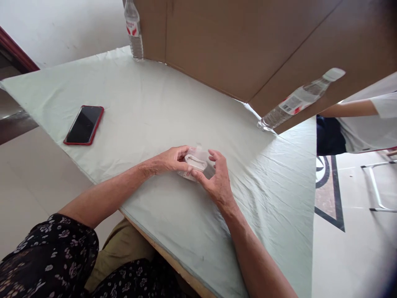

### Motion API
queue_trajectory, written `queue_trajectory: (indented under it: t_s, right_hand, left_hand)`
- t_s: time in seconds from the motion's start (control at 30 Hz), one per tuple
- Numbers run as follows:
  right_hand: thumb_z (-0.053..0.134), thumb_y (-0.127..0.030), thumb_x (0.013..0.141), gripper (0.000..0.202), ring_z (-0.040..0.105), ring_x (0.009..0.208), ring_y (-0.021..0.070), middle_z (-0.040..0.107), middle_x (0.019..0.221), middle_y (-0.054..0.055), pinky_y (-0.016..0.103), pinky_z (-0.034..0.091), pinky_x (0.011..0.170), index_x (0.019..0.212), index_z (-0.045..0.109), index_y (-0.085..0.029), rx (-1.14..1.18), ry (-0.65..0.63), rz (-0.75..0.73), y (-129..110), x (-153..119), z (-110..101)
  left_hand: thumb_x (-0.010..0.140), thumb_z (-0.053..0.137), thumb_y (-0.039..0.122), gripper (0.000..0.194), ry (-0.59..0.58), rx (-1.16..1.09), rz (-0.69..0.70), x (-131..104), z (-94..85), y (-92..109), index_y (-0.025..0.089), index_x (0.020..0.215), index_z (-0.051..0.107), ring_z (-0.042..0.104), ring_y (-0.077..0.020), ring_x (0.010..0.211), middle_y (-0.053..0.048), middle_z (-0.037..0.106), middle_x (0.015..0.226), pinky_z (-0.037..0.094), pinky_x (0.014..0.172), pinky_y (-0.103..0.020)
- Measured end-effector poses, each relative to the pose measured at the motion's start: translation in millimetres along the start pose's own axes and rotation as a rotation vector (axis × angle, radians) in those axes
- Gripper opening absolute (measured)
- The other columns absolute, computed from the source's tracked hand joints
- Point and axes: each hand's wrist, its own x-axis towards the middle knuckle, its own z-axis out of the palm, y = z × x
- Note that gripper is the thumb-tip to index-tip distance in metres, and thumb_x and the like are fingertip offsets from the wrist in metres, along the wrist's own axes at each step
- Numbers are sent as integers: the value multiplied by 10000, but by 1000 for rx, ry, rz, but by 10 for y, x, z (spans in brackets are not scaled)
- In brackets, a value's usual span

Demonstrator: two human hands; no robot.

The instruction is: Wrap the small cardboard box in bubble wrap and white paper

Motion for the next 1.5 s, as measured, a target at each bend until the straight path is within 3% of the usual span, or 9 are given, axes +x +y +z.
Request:
queue_trajectory:
  t_s: [0.07, 0.17, 0.37, 0.53, 0.7, 1.03, 1.2, 1.37, 1.5]
  right_hand:
    - [735, -656, 729, 970, 523, 1271, 338, 396, 1521, 194, 552, 446, 1016, 1506, 321, -249, 74, -19, 55, 43, 2, 22]
    - [757, -648, 711, 1038, 589, 1195, 299, 472, 1448, 194, 501, 482, 991, 1531, 272, -235, 237, -41, 106, 85, 10, 60]
    - [776, -527, 739, 836, 657, 949, 215, 675, 1119, 94, 410, 537, 855, 1433, 421, -224, 342, 18, 111, 26, 10, 95]
    - [769, -496, 753, 786, 662, 930, 210, 706, 1077, 73, 397, 523, 831, 1422, 440, -244, 257, 54, 53, -14, -13, 97]
    - [700, -517, 800, 628, 653, 1024, 235, 700, 1141, 98, 429, 505, 895, 1335, 535, -234, 265, 69, 45, 0, 20, 4]
    - [766, -494, 733, 363, 652, 785, 186, 722, 864, 30, 361, 531, 753, 942, 709, -202, 574, -119, 240, -128, 481, -100]
    - [753, -429, 758, 220, 586, 697, 161, 662, 723, -5, 341, 502, 709, 764, 689, -219, 474, -88, 130, -204, 535, -147]
    - [718, -329, 800, 90, 640, 942, 210, 697, 940, 25, 415, 478, 926, 758, 719, -250, 210, 52, -80, -293, 370, -127]
    - [649, -318, 865, 119, 637, 980, 230, 700, 978, 34, 438, 474, 919, 783, 724, -277, 29, 95, -215, -302, 239, -23]
  left_hand:
    - [721, 746, 256, 646, -4, 29, -7, -5, 2, 8, 153, 1322, 532, 629, -212, 1055, -93, 663, 1184, 481, 856, -295]
    - [726, 718, 229, 661, 23, 38, -8, 7, 10, -1, 150, 1349, 511, 613, -237, 1138, -107, 645, 1261, 481, 891, -310]
    - [731, 669, 202, 707, 89, 79, -23, 20, 9, -18, 136, 1404, 460, 613, -249, 1152, -119, 650, 1263, 478, 904, -315]
    - [720, 685, 229, 766, 98, 96, -49, 25, -8, -36, 128, 1435, 430, 592, -261, 1203, -124, 628, 1311, 458, 961, -326]
    - [692, 651, 192, 692, 79, 38, -42, 32, 12, -18, 134, 1366, 503, 636, -232, 1089, -106, 660, 1235, 488, 872, -302]
    - [668, 612, 150, 615, -8, 25, -23, 35, -10, 11, 160, 1282, 572, 653, -190, 1011, -69, 687, 1125, 487, 848, -286]
    - [708, 660, 180, 500, -6, 40, -27, 46, -61, -32, 154, 1206, 622, 664, -180, 966, -68, 703, 1086, 491, 839, -288]
    - [739, 716, 283, 435, 54, 85, -28, 61, -118, -27, 125, 1142, 669, 648, -162, 877, -59, 709, 983, 471, 796, -277]
    - [766, 722, 390, 437, 153, 150, -9, 53, -149, -16, 124, 1110, 695, 615, -143, 806, -30, 695, 875, 451, 758, -268]
